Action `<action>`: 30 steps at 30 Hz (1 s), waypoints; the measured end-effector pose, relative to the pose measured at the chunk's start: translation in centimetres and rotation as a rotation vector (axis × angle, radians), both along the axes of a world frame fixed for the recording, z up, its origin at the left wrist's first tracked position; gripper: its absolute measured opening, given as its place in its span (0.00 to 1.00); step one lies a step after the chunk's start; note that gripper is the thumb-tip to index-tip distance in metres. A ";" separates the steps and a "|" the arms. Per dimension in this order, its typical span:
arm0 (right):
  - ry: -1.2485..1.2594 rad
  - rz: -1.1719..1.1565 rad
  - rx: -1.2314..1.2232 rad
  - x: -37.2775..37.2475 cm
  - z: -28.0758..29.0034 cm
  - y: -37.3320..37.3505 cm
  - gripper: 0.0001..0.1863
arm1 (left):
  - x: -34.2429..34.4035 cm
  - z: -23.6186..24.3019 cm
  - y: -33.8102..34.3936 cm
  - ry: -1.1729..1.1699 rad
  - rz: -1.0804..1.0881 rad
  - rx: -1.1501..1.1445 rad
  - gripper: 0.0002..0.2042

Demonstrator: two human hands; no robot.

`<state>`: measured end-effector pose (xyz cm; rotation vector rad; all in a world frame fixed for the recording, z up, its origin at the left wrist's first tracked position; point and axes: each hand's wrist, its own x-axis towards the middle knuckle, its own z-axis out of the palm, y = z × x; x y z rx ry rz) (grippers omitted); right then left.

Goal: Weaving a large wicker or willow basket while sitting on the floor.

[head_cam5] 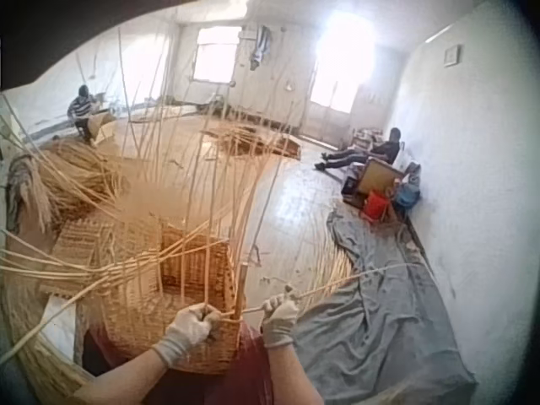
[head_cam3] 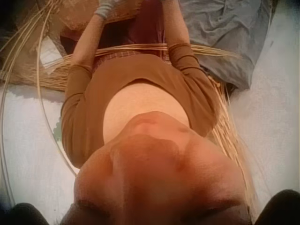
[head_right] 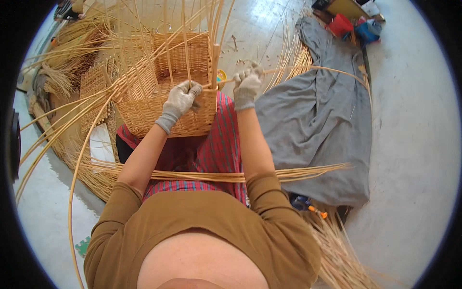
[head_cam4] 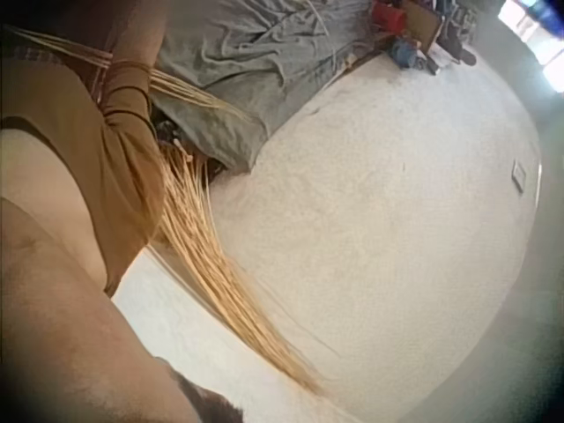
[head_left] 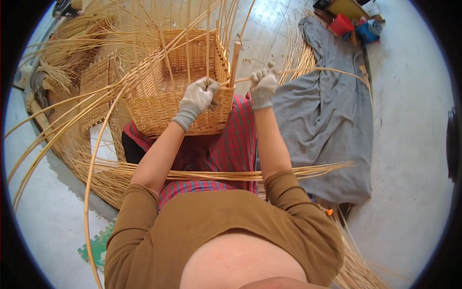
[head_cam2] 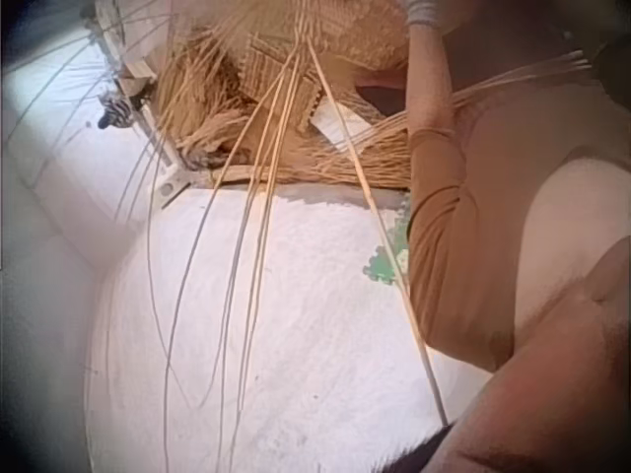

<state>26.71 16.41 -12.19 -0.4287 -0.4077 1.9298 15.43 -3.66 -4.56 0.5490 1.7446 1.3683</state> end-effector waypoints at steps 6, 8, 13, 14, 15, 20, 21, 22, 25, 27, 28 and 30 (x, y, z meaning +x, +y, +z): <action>-0.051 0.036 -0.164 -1.2 1.7 0.8 0.24 | 2.2 0.9 0.5 1.452 -0.012 0.246 0.40; 0.047 0.106 -0.395 -0.2 3.1 1.5 0.31 | 2.7 0.1 1.2 1.310 -0.122 0.056 0.44; 0.213 0.162 -0.299 3.4 4.1 1.9 0.38 | 2.5 -1.9 2.1 1.283 -0.091 0.143 0.47; 0.159 0.112 -0.211 4.0 4.1 1.0 0.38 | 2.4 -2.2 2.2 1.280 -0.090 0.169 0.47; 0.073 0.065 -0.208 4.3 4.1 -0.4 0.37 | 2.2 -2.5 2.2 1.272 -0.088 0.190 0.47; -0.319 -0.145 0.348 3.6 6.3 -12.6 0.32 | 1.5 -4.1 2.0 1.265 -0.192 -0.013 0.47; -0.352 -0.150 0.289 2.3 6.8 -15.2 0.27 | 1.5 -4.3 2.0 1.289 -0.189 0.001 0.47; -0.157 -0.109 0.376 0.6 7.4 -17.9 0.20 | 1.6 -4.3 2.1 1.314 -0.190 0.012 0.47; -1.103 0.153 1.445 -0.8 9.2 -18.6 0.15 | 2.6 -3.6 2.1 1.249 -0.145 -0.118 0.42; -0.676 0.433 0.921 -1.1 9.8 -16.0 0.21 | 3.5 -2.3 1.6 0.469 0.092 0.487 0.33; -0.465 0.342 0.731 -1.1 9.9 -14.0 0.21 | 3.8 -1.6 0.9 0.070 0.228 0.826 0.29; -0.299 0.152 0.562 -0.6 9.9 -9.5 0.23 | 3.3 -0.6 -1.7 0.329 0.387 0.778 0.25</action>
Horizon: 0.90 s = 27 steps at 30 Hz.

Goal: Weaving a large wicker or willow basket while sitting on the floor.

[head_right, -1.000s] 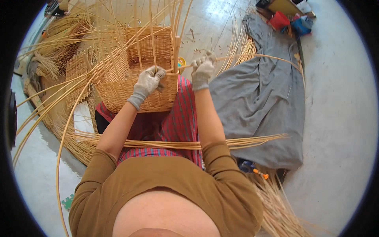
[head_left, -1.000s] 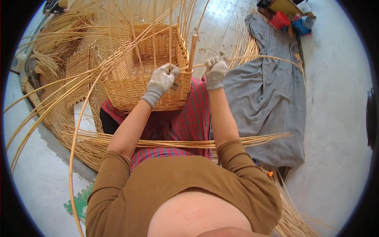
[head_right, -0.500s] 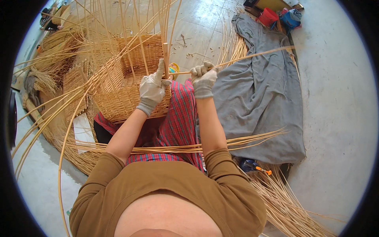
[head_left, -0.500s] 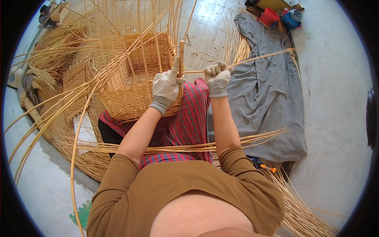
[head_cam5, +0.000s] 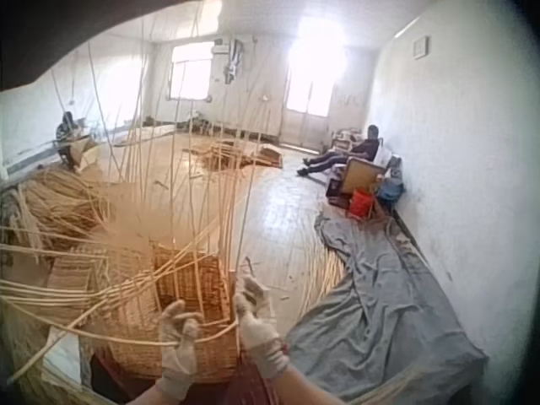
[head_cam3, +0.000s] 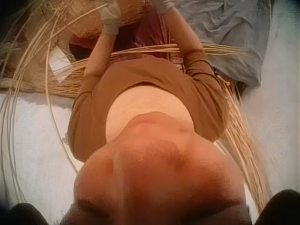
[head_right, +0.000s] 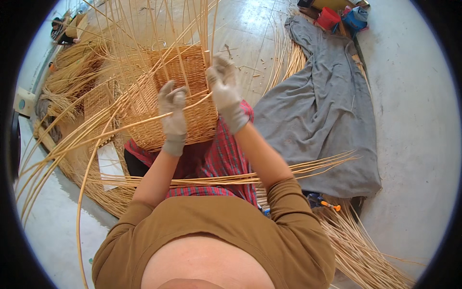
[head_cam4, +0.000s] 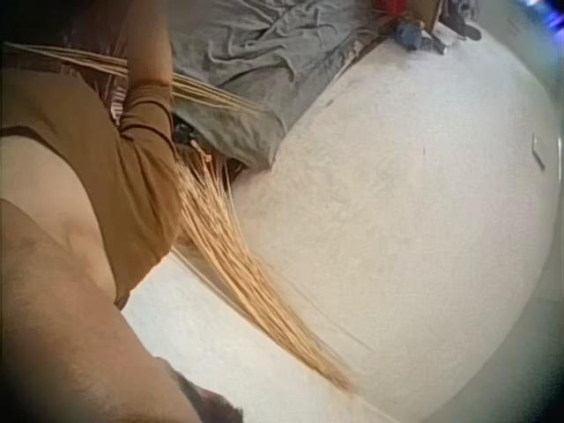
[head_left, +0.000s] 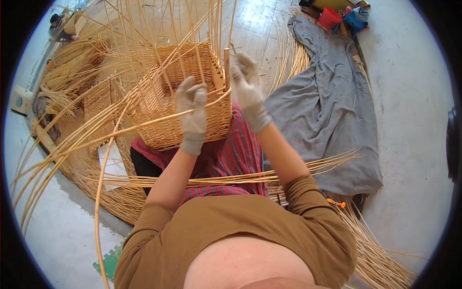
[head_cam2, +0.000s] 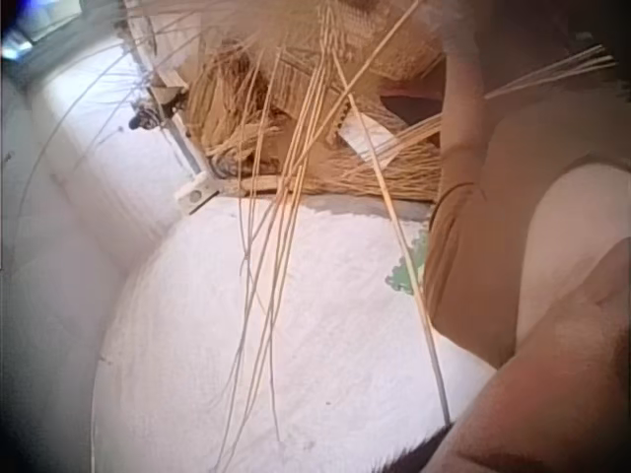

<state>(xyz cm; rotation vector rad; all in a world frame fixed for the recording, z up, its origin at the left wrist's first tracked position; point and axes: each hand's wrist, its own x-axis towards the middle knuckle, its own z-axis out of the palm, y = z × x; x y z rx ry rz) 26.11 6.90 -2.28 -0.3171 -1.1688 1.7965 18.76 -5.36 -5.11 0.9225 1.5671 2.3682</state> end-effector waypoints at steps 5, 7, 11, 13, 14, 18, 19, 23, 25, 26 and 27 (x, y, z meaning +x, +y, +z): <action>-1.016 0.300 0.524 -0.4 -1.1 5.2 0.33 | -7.5 -0.1 -5.0 -0.490 0.060 -0.112 0.12; -1.143 0.204 0.700 -0.8 -1.4 4.7 0.37 | -9.8 0.0 -4.4 -0.228 0.013 -0.126 0.13; -1.216 -0.083 0.704 -1.5 -1.9 2.0 0.29 | -11.2 6.1 3.2 0.150 -0.167 -0.233 0.14; -1.115 -0.293 0.591 -2.1 -2.7 0.8 0.24 | -9.6 9.9 9.5 0.471 -0.084 -0.513 0.21; -1.135 -0.380 0.613 -2.6 -3.2 0.5 0.16 | -8.5 11.4 12.1 0.572 -0.111 -0.548 0.22; -1.026 -0.653 0.604 -4.6 -6.3 1.3 0.11 | -5.0 11.0 13.8 0.828 -0.374 -0.490 0.47; -1.019 -0.576 0.617 -5.1 -7.1 1.6 0.11 | -4.1 9.5 11.8 0.888 -0.206 -0.386 0.37; -0.886 -0.567 0.611 -4.0 -9.1 2.0 0.14 | -4.2 4.8 -0.9 0.453 -0.603 -0.407 0.20; -0.926 -0.679 0.963 -2.2 -9.0 -0.1 0.17 | -4.7 3.1 -8.8 0.650 -0.613 -0.683 0.14; -1.048 -0.951 1.303 -1.1 -8.7 -1.9 0.15 | -4.4 2.1 -11.3 0.205 -0.676 -0.878 0.14; -1.106 -1.186 1.504 0.1 -8.3 -4.0 0.14 | -4.7 0.9 -12.8 0.556 -0.429 -0.981 0.12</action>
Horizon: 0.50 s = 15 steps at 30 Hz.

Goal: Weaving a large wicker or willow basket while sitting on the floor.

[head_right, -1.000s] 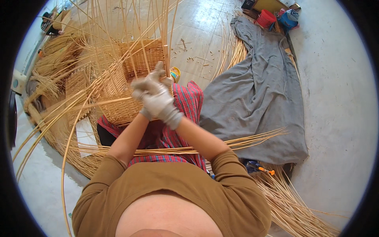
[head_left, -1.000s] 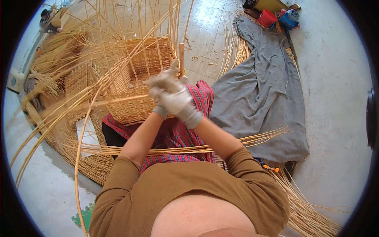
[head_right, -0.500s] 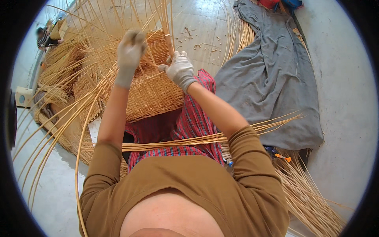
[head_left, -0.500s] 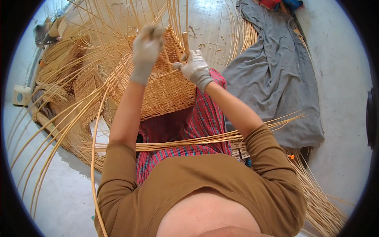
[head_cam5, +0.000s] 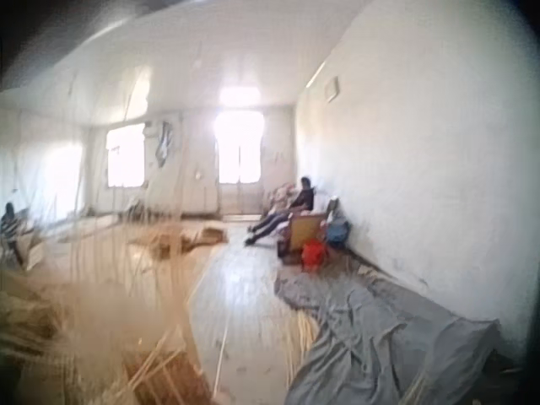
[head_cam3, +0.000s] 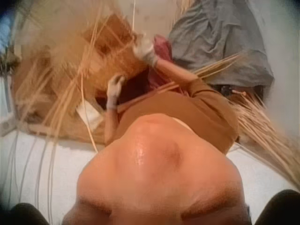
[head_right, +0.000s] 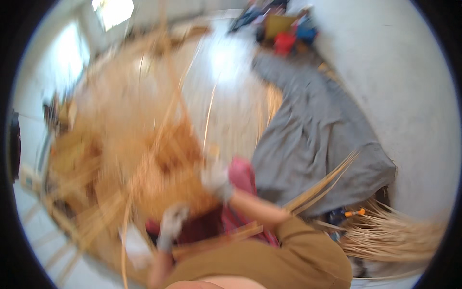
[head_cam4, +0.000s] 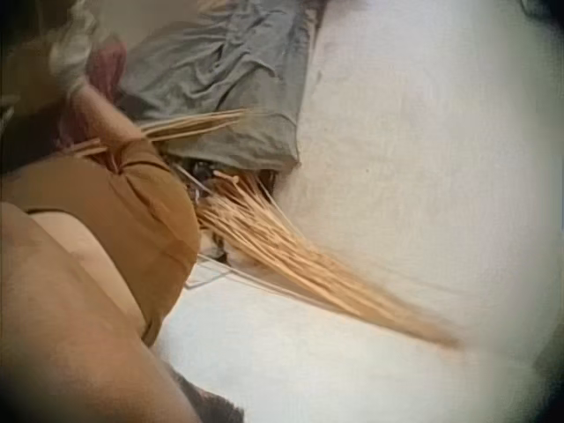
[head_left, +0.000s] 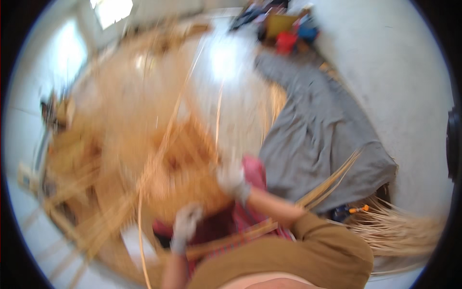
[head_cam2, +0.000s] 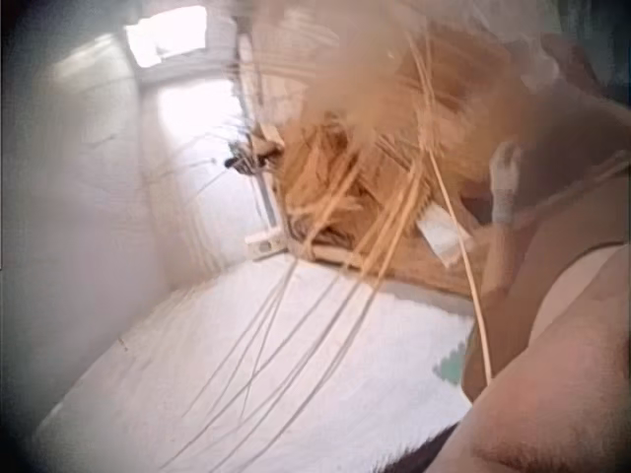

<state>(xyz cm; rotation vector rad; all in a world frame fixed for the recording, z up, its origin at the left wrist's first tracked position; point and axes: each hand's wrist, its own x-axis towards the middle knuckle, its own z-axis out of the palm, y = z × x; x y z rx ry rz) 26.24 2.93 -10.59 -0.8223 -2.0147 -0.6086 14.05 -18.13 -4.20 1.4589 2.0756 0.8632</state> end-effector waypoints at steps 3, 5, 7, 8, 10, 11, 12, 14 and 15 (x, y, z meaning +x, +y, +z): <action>-0.517 0.849 -0.992 3.0 1.6 -5.4 0.16 | -0.7 -4.2 -1.4 -0.547 0.246 0.040 0.09; -0.798 1.163 -1.211 4.8 2.1 -8.4 0.18 | -1.4 -7.5 -0.6 -0.556 0.088 0.053 0.19; -0.878 1.047 -1.412 5.9 2.1 -9.7 0.18 | -2.6 -10.2 1.1 -0.429 -0.072 0.020 0.20; -0.880 0.973 -1.476 6.2 2.0 -9.7 0.18 | -3.1 -11.2 1.8 -0.365 -0.153 -0.011 0.20; -0.860 0.835 -1.540 6.7 1.6 -8.6 0.18 | -3.9 -12.7 2.4 -0.460 -0.203 -0.125 0.21; -0.849 0.768 -1.547 7.0 1.5 -7.9 0.18 | -4.4 -13.2 1.9 -0.617 -0.162 -0.203 0.21; -0.841 0.702 -1.544 7.5 1.7 -6.6 0.18 | -4.9 -13.7 1.1 -0.774 -0.117 -0.283 0.22; -0.787 0.643 -1.513 8.9 2.7 -3.8 0.19 | -6.5 -14.2 -1.7 -0.709 -0.037 -0.292 0.19; -0.750 0.528 -1.411 9.7 3.6 -2.1 0.18 | -7.4 -14.4 -3.4 -0.631 0.024 -0.230 0.17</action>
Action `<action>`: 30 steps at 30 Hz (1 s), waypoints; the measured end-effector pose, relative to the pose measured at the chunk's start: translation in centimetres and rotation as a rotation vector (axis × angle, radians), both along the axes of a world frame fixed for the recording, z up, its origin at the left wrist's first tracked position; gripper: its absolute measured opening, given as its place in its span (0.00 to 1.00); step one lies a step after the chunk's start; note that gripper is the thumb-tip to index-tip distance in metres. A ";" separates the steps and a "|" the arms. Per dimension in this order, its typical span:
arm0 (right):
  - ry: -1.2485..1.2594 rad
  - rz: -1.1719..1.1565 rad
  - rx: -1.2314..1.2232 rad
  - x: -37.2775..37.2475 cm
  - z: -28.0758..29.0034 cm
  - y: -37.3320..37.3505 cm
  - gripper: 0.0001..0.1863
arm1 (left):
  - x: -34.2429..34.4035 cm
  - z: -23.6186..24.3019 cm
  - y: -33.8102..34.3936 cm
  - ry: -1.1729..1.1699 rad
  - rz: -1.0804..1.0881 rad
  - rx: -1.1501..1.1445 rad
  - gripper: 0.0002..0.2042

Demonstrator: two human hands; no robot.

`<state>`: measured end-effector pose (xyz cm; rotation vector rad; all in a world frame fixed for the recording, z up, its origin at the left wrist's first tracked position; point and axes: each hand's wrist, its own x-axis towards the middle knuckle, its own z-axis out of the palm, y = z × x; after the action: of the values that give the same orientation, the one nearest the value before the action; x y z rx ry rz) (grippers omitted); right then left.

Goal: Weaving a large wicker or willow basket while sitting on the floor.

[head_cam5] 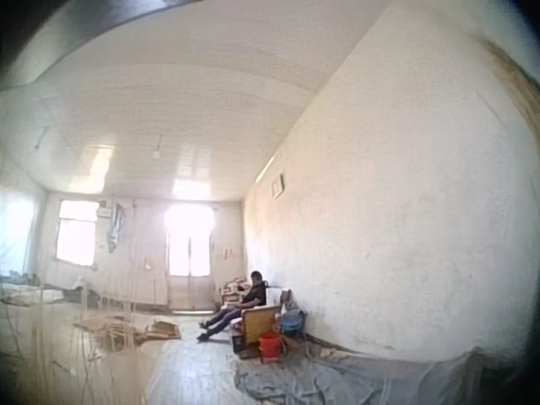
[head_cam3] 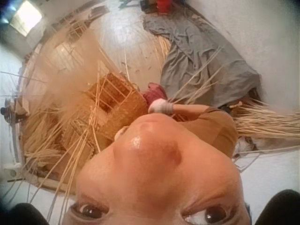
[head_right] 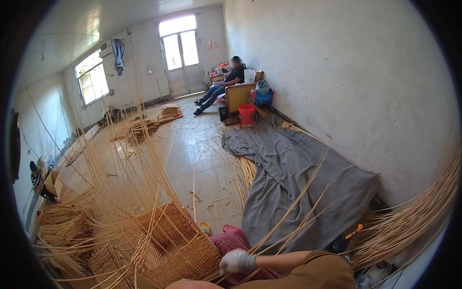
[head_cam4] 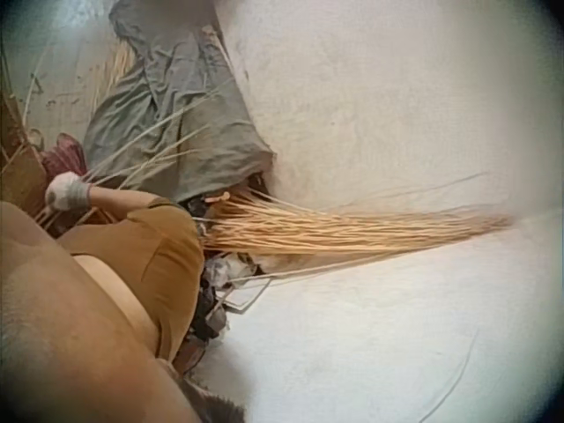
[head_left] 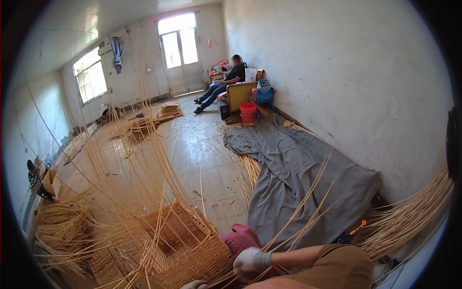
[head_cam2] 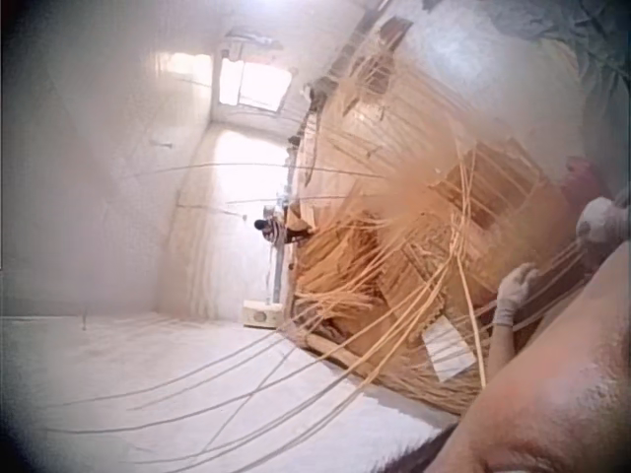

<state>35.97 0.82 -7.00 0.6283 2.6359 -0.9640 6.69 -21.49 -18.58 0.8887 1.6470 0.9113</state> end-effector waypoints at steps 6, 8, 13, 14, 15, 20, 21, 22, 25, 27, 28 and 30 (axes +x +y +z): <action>0.738 -0.651 1.093 7.0 6.6 10.0 0.07 | -4.1 3.9 -5.4 0.402 0.364 0.147 0.15; 0.861 -0.719 0.994 6.4 7.3 9.3 0.10 | -2.4 7.4 -3.1 0.889 0.255 0.281 0.09; 0.719 -0.519 -0.076 -0.6 4.5 -0.6 0.07 | 8.3 13.5 6.1 1.154 0.078 0.453 0.05; 0.754 -0.297 -0.015 -1.5 3.6 -2.0 0.07 | 9.3 14.0 7.6 1.139 0.000 0.371 0.05; 0.668 -0.349 -0.555 -1.7 2.7 -3.4 0.09 | 9.9 14.3 8.4 1.120 -0.043 0.246 0.07; 0.652 -0.559 -0.866 -2.3 -0.6 -5.1 0.15 | 9.4 13.8 7.5 0.775 0.094 0.408 0.07; 0.820 -0.623 -0.978 -2.4 -0.5 -4.5 0.15 | 9.3 13.5 6.8 0.697 -0.005 0.394 0.07; 0.849 -0.542 -0.899 -2.5 -0.1 -3.7 0.13 | 9.1 13.1 6.4 0.637 -0.059 0.412 0.07; 1.114 -0.324 -0.919 -3.0 2.6 -0.7 0.05 | 7.9 12.5 5.2 0.460 -0.023 0.435 0.08; 1.192 -0.478 -0.660 -2.4 5.2 2.4 0.07 | 6.4 12.6 4.6 0.378 0.107 0.473 0.09; 1.247 -0.617 -0.572 -2.3 6.2 3.2 0.06 | 5.6 12.7 4.3 0.433 0.176 0.283 0.07; 1.281 -0.586 -0.648 -2.6 7.2 3.8 0.06 | 5.0 13.0 4.3 0.552 0.131 0.333 0.06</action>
<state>33.42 4.64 0.19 0.7535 2.6214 -3.0441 11.68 -17.19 -5.56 1.3628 2.0729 1.1172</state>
